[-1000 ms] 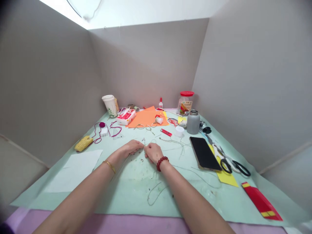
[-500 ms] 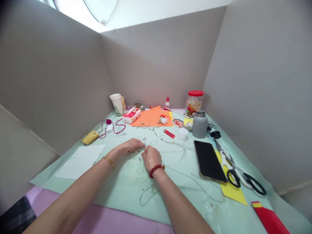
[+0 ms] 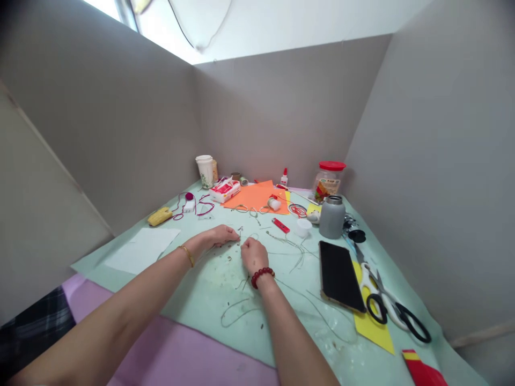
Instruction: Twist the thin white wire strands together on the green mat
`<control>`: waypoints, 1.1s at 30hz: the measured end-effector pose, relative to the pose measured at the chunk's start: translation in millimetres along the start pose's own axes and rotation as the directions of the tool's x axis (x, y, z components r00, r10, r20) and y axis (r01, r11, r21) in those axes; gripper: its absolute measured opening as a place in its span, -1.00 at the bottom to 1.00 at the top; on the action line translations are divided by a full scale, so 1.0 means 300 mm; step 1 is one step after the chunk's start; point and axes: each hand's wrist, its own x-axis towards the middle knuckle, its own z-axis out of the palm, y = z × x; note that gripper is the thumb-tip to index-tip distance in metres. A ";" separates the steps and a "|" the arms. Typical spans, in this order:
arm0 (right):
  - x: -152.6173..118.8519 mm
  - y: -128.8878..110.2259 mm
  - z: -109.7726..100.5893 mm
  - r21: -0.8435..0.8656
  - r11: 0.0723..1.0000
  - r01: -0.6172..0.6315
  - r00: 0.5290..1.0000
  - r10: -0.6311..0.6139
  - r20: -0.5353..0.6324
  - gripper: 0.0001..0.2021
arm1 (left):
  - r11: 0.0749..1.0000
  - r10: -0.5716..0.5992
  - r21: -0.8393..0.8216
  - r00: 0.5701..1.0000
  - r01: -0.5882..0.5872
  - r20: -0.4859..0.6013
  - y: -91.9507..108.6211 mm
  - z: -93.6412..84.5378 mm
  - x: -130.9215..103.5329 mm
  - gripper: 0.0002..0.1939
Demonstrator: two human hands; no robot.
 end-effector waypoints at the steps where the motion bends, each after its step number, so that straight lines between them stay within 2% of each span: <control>1: -0.001 0.000 -0.003 -0.014 1.000 0.005 1.000 -0.005 0.012 -0.85 | 1.000 -0.007 0.006 1.000 0.007 -0.009 -0.002 0.002 0.002 -0.70; 9: 0.004 0.001 -0.012 -0.017 0.999 0.043 0.995 -0.041 0.094 -0.85 | 1.000 0.016 -0.015 0.994 -0.018 -0.106 -0.029 0.027 0.024 -0.74; 14: 0.004 0.002 -0.018 0.016 1.000 -0.008 0.995 0.006 0.101 -0.88 | 0.999 0.041 -0.010 0.987 -0.043 -0.158 -0.029 0.039 0.007 -0.74; 17: 0.002 0.002 -0.025 0.040 0.998 -0.049 0.994 0.045 0.096 -0.89 | 0.995 0.094 0.001 0.976 -0.096 -0.199 -0.035 0.042 -0.015 -0.74; 21: 0.005 0.001 -0.036 0.070 0.993 -0.095 0.988 0.086 0.125 -0.92 | 0.979 0.198 0.102 0.941 -0.176 -0.275 -0.053 0.040 -0.032 -0.76; 24: 0.007 -0.002 -0.039 0.084 0.990 -0.113 0.983 0.099 0.157 -0.93 | 0.963 0.230 0.204 0.929 -0.175 -0.290 -0.062 0.042 -0.025 -0.82; 28: 0.000 -0.012 -0.044 0.096 0.990 -0.103 0.983 0.086 0.165 -0.92 | 0.953 0.244 0.253 0.919 -0.168 -0.309 -0.067 0.052 -0.021 -0.84; 31: -0.012 -0.026 -0.064 0.163 0.968 -0.191 0.969 0.160 0.188 -0.91 | 0.942 0.298 0.255 0.895 -0.219 -0.333 -0.073 0.058 -0.040 -0.82; 33: -0.019 -0.037 -0.082 0.259 0.915 -0.309 0.931 0.235 0.279 -0.91 | 0.934 0.334 0.243 0.882 -0.262 -0.332 -0.076 0.058 -0.059 -0.79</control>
